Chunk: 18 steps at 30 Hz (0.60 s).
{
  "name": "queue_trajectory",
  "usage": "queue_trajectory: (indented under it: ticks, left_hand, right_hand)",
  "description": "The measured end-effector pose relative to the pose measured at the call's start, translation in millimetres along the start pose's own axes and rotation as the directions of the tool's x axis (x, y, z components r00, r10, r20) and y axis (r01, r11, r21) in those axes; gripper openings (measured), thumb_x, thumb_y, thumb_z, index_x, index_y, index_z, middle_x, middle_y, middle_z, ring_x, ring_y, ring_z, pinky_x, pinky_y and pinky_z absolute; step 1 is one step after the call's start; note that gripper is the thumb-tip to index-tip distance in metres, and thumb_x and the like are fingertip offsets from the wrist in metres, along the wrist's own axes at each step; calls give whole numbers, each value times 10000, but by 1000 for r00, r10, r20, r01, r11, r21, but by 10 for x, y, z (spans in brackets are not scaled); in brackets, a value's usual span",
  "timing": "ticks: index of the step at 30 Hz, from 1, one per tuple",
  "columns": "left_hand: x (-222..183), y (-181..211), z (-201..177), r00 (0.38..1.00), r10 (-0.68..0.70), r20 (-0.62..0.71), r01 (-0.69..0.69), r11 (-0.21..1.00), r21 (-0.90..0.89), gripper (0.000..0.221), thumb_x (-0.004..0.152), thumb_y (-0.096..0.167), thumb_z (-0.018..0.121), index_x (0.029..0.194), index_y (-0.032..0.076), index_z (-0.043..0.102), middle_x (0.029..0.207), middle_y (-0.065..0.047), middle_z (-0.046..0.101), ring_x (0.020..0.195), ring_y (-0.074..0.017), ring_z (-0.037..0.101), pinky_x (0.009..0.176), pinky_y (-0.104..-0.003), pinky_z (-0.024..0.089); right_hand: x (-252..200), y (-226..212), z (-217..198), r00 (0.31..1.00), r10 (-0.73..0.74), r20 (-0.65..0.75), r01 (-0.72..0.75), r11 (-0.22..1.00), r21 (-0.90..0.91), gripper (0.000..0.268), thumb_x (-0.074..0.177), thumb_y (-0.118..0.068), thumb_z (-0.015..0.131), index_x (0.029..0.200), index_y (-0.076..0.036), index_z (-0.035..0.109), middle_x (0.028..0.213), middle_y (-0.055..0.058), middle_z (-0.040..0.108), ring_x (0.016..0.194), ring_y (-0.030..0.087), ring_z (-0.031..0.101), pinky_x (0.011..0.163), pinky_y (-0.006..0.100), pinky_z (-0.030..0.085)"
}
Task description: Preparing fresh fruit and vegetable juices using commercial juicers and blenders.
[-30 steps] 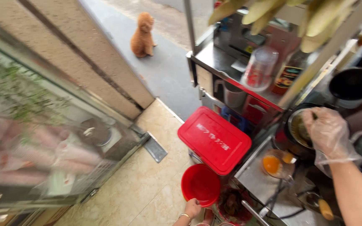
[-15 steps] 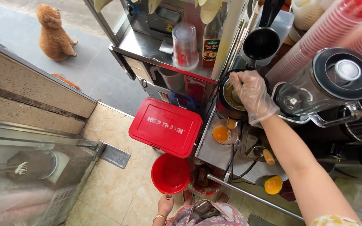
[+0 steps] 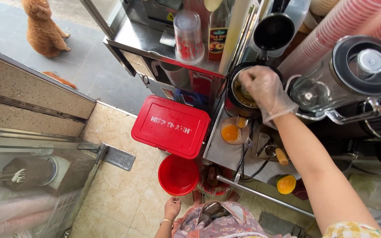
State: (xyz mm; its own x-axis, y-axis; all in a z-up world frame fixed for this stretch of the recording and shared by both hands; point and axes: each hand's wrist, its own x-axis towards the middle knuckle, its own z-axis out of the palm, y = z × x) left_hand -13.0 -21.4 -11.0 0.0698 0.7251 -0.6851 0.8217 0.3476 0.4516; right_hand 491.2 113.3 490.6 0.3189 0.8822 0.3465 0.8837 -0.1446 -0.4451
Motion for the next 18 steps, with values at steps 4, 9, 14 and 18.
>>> queue_trajectory:
  ticks: [4, 9, 14, 18]
  left_hand:
    - [13, 137, -65, 998, -49, 49, 51, 998, -37, 329, 869, 284, 711, 1114, 66, 738, 976, -145, 799, 890, -258, 785, 848, -369, 600]
    - [43, 148, -84, 998, -28, 55, 30, 999, -22, 325, 865, 282, 718, 1111, 71, 743, 959, -149, 802, 875, -241, 778, 847, -361, 595]
    - [55, 193, -116, 999, 32, 11, -32, 999, 15, 346, 872, 326, 733, 1100, 67, 749, 1001, -162, 784, 949, -275, 747, 884, -365, 573]
    - [-5, 125, -60, 999, 6, 31, -6, 1000, 11, 339, 850, 301, 720, 1099, 73, 753, 1017, -147, 791, 975, -273, 763, 905, -368, 576]
  right_hand:
    - [-52, 287, 277, 988, -33, -153, 51, 992, 115, 176, 1042, -110, 657, 904, -43, 743, 803, 119, 709, 716, 236, 699, 676, 375, 604]
    - [60, 164, 127, 982, -170, -83, 160, 980, -115, 168, 947, -98, 641, 810, -60, 730, 827, 98, 717, 740, 246, 699, 723, 394, 619]
    - [-72, 207, 137, 999, 29, -23, -26, 988, 150, 156, 1013, -120, 638, 907, -36, 715, 880, 117, 693, 770, 224, 687, 765, 402, 609]
    - [-74, 57, 191, 958, -194, -213, 155, 970, -189, 121, 935, -146, 688, 934, -39, 745, 918, 156, 715, 864, 297, 685, 812, 430, 572]
